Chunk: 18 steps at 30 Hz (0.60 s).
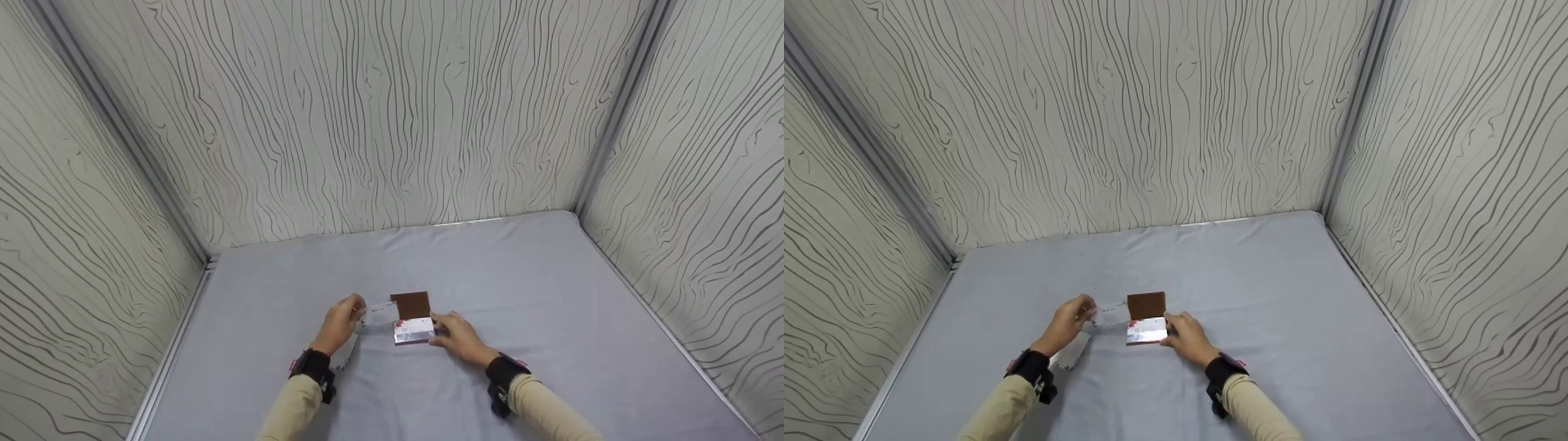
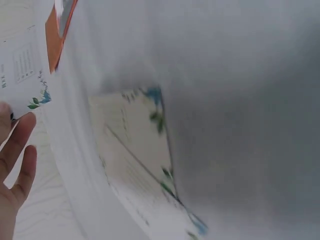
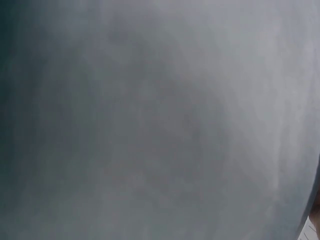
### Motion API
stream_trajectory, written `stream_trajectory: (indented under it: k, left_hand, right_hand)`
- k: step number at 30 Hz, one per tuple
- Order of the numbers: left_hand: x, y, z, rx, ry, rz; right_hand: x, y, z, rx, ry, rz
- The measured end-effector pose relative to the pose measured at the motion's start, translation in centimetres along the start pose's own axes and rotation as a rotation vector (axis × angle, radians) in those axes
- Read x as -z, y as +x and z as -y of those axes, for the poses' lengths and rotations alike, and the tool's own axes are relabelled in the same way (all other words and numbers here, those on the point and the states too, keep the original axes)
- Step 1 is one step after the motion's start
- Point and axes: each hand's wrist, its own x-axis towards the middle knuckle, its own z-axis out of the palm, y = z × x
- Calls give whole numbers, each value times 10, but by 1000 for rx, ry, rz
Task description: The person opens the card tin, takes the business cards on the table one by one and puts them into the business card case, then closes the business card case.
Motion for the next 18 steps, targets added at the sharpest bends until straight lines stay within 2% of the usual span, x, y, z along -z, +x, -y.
stream_trajectory:
  k: [4,10,18]
  left_hand:
    - [-14,12,-13,26,-28,6]
    - [-37,23,-24,-5,-93,35]
    - [-52,25,-30,-6,-46,89]
  right_hand:
    - [0,0,1,-5,4,-1]
    - [0,-1,0,-15,7,-5]
    - [0,-2,3,-23,27,-4]
